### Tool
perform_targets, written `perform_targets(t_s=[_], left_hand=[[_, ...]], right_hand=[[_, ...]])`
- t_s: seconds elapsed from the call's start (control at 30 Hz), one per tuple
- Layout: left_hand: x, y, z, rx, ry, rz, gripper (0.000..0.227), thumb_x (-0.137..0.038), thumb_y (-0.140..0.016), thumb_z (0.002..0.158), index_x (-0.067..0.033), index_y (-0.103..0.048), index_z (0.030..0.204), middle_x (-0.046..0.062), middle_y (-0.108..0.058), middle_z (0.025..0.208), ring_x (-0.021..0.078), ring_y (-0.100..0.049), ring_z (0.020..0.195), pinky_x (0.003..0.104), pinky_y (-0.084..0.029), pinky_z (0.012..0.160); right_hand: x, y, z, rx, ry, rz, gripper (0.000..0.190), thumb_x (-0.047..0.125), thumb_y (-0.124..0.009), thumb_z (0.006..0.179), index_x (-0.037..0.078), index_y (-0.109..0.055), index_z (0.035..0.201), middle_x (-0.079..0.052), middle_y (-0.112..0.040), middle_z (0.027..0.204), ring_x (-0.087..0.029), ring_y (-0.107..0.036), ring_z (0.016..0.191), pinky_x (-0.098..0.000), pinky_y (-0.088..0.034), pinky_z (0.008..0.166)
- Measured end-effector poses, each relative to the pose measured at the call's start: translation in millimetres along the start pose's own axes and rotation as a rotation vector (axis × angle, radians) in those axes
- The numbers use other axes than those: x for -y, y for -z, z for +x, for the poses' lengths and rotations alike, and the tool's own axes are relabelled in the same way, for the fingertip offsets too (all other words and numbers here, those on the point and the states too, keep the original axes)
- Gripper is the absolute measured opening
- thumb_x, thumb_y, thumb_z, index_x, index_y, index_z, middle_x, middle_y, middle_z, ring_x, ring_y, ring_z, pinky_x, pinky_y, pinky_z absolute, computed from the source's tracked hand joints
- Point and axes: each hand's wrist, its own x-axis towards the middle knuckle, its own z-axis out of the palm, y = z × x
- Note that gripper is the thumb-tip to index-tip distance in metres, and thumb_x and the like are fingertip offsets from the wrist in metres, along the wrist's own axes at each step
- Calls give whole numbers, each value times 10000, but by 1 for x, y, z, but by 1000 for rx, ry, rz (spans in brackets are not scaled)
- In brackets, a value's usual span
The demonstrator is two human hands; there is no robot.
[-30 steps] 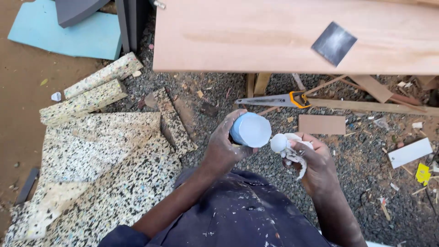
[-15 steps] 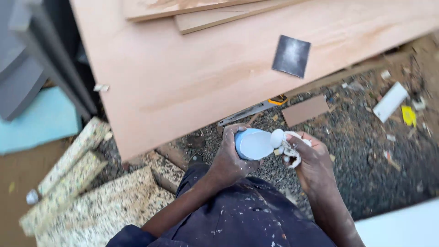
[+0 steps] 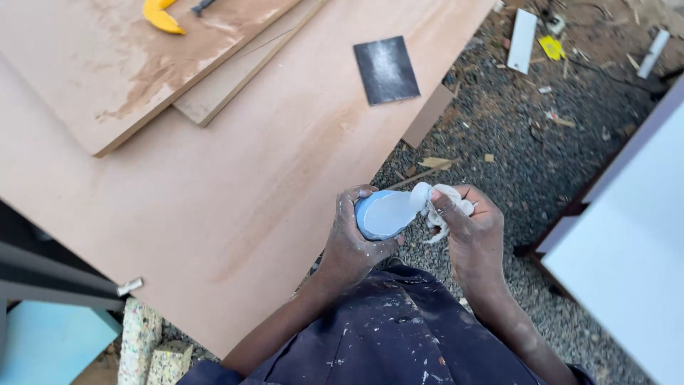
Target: Clean the edge of a white panel using a cloth and liquid from a container
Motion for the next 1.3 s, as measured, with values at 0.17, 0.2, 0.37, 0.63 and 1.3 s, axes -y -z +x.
perform_targets(t_s=[0.17,0.2,0.37,0.63,1.3], left_hand=[[-3,2,6,75,4,-5,755,-183,-849,755,-62,-346,1305,239,-466,1355,526,-495,1311,677,-400,1078],[-2,2,8,81,-8,-4,748,-179,-850,754,-57,-348,1294,243,-466,1349,528,-495,1308,675,-396,1077],[-7,-2,13,179,-11,-22,768,-188,-847,759,-79,-331,1318,225,-450,1357,509,-480,1331,692,-378,1094],[-23,-35,36,358,-39,16,781,-229,-771,784,-48,-347,1414,247,-355,1391,572,-417,1327,759,-369,1085],[-18,-159,24,440,36,62,762,-165,-791,733,-82,-410,1388,223,-414,1343,511,-456,1321,708,-347,1099]], right_hand=[[-2,0,-8,-105,32,-23,221,152,-767,974,-33,-674,897,-184,-643,672,-161,-601,606,-321,-525,567],[-2,1,-8,-115,42,-39,219,151,-758,984,-37,-676,908,-188,-648,678,-157,-603,612,-322,-526,573],[0,32,5,-256,128,-114,271,237,-743,1022,-1,-633,955,-128,-638,734,-133,-605,635,-286,-516,619],[11,87,-13,-33,122,-285,304,205,-783,917,-27,-671,1078,-242,-699,1003,-238,-664,798,-366,-600,641],[13,220,-15,282,490,-833,212,22,-715,807,36,-753,1014,-201,-706,1020,-384,-698,1008,-505,-601,844]])
